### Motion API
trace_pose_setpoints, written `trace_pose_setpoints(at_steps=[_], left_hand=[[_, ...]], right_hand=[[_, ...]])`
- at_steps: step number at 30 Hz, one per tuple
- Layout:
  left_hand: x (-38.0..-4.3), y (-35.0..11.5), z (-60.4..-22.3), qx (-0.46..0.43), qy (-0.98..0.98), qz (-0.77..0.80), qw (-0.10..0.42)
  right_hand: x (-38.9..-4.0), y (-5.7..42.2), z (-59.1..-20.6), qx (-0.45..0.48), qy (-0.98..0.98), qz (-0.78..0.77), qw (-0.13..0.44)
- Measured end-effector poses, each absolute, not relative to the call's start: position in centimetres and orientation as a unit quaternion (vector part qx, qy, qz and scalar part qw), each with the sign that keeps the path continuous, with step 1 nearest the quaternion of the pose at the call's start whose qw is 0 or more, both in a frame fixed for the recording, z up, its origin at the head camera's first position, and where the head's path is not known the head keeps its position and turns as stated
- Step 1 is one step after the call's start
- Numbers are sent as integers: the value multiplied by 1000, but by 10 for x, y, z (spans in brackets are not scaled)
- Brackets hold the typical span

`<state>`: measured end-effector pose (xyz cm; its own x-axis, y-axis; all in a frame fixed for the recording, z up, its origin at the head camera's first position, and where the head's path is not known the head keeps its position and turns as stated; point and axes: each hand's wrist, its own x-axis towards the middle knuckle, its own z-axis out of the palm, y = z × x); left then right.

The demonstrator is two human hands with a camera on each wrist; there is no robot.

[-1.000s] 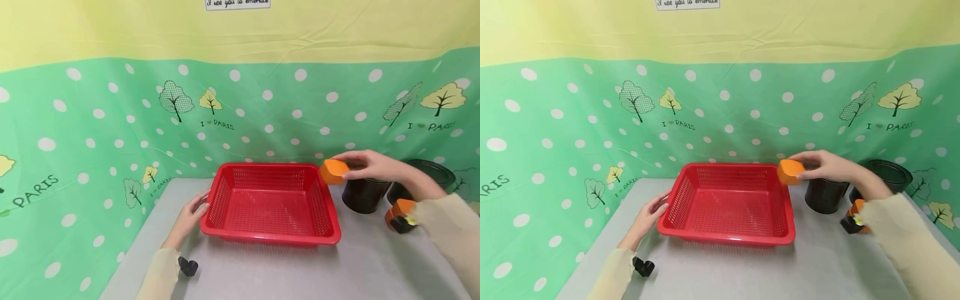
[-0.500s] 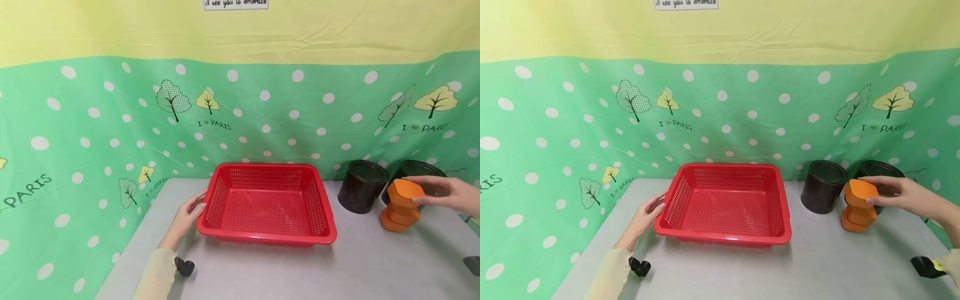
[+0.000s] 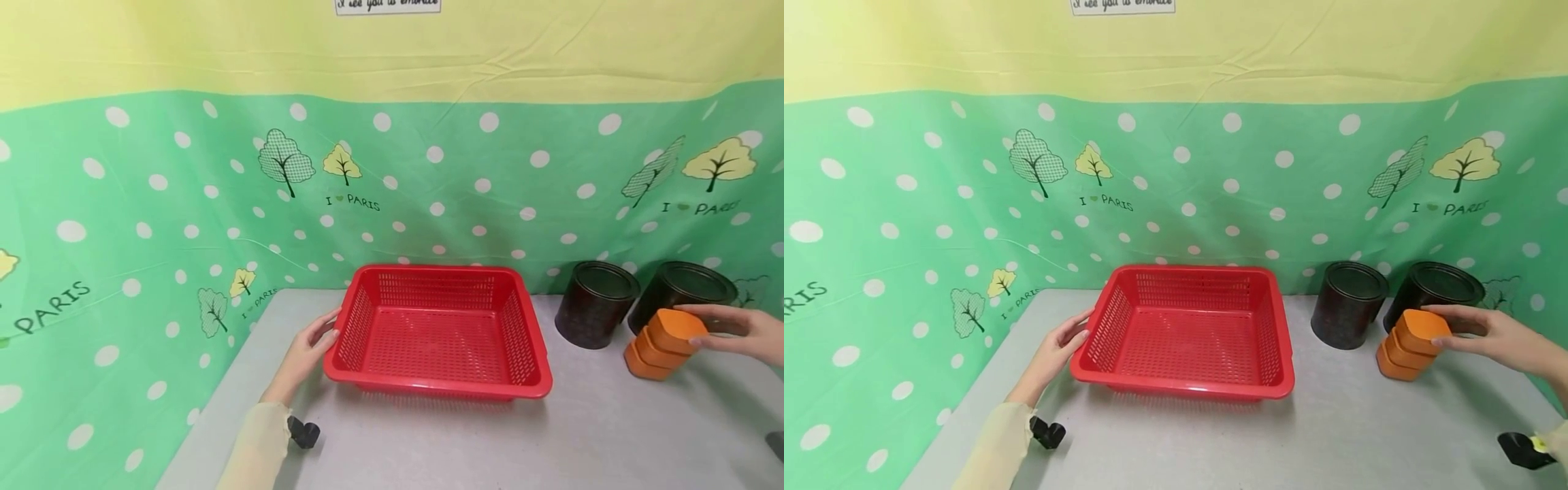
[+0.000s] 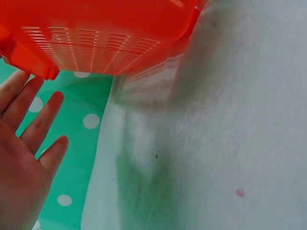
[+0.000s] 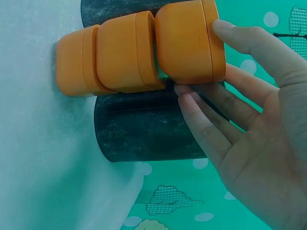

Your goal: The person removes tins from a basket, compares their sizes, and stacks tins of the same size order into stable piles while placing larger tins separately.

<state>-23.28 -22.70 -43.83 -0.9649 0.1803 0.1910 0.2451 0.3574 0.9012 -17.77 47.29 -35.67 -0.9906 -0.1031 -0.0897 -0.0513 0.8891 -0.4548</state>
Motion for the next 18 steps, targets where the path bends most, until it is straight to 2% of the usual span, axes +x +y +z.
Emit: trace_pose_setpoints(at_steps=[13,16,18], left_hand=[[-230,-228,-438,-129,-827,-546,31],[-230,-230,-431,-129,-846,-517,23],[-233,-233,-422,-133,-867,-481,18]], right_hand=[[-178,468,-357,-31,968,-238,68],[-177,470,-357,-23,969,-239,56],[-174,474,-358,-15,969,-247,24]])
